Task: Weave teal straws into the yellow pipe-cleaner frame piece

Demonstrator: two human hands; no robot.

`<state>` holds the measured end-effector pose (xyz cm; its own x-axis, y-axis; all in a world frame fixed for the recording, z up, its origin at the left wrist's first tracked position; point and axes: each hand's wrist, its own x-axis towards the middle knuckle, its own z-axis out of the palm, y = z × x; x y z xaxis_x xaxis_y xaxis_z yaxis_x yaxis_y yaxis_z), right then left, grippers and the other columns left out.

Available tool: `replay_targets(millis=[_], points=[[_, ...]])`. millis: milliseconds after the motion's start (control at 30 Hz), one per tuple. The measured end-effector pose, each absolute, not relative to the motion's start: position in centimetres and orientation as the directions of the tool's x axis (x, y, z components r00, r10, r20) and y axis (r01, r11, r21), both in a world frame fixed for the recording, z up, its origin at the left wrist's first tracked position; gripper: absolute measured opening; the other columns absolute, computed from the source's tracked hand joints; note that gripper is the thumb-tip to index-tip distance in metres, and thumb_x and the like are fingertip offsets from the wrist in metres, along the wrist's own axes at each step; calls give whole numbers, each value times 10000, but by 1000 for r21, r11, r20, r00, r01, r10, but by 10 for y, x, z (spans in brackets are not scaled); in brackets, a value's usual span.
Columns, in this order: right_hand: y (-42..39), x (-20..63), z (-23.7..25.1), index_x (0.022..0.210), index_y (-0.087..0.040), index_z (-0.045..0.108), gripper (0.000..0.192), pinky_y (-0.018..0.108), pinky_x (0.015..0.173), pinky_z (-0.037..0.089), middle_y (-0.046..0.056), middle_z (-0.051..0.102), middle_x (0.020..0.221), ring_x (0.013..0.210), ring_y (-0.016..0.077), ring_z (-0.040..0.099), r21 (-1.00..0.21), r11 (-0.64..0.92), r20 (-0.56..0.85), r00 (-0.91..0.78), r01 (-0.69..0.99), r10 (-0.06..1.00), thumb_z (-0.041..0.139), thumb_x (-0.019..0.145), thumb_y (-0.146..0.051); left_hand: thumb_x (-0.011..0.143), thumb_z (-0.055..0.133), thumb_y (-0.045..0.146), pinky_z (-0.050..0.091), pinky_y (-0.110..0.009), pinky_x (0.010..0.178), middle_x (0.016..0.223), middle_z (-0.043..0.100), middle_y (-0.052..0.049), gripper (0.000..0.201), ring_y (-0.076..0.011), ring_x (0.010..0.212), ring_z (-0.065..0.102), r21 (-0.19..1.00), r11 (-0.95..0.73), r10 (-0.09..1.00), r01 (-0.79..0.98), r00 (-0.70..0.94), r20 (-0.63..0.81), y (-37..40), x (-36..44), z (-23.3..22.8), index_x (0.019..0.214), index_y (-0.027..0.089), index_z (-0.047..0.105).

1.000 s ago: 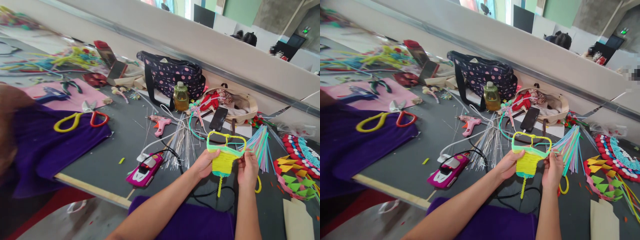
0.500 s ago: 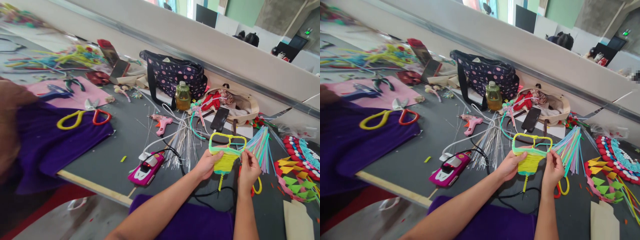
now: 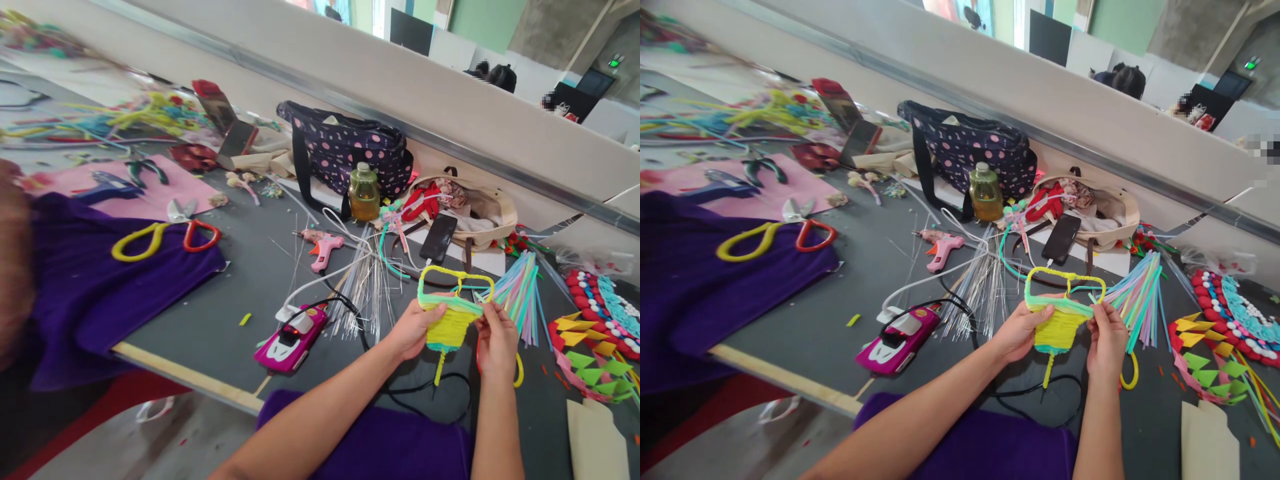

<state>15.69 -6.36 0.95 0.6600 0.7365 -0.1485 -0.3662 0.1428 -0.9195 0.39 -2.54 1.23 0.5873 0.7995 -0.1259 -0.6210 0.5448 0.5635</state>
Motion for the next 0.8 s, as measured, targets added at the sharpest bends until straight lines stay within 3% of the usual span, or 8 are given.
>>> replay_targets(millis=[167, 367, 567, 800], points=[[-66, 163, 10, 828, -203, 621, 334, 185, 497, 434, -53, 612, 709, 534, 57, 511, -870, 98, -216, 553, -483, 805, 831, 598, -325, 680, 792, 252, 473, -445, 908, 1006, 723, -163, 415, -309, 971, 668, 553, 558, 792, -619, 596, -132, -24, 3, 11, 1055, 103, 693], [-64, 156, 8, 797, -179, 622, 319, 184, 484, 401, -68, 537, 623, 501, 50, 451, -932, 125, -119, 613, -340, 781, 803, 641, -390, 694, 781, 255, 471, -446, 909, 1020, 719, -170, 434, -314, 987, 661, 556, 551, 794, -623, 595, -121, -23, 2, 11, 1086, 99, 680], [-65, 155, 11, 833, -189, 614, 315, 195, 506, 395, -16, 644, 797, 540, 59, 475, -964, 157, -21, 649, -215, 760, 777, 662, -398, 692, 782, 240, 471, -438, 907, 1020, 719, -169, 446, -310, 982, 664, 526, 580, 778, -622, 614, -131, -21, 2, 8, 1101, 100, 670], [-67, 161, 9, 815, -210, 576, 316, 217, 521, 416, -22, 622, 786, 587, 94, 530, -922, 137, -75, 514, -362, 855, 773, 648, -392, 704, 769, 242, 482, -399, 890, 1031, 713, -183, 429, -301, 972, 669, 465, 674, 691, -574, 712, -122, -15, 0, 4, 1088, 78, 668]])
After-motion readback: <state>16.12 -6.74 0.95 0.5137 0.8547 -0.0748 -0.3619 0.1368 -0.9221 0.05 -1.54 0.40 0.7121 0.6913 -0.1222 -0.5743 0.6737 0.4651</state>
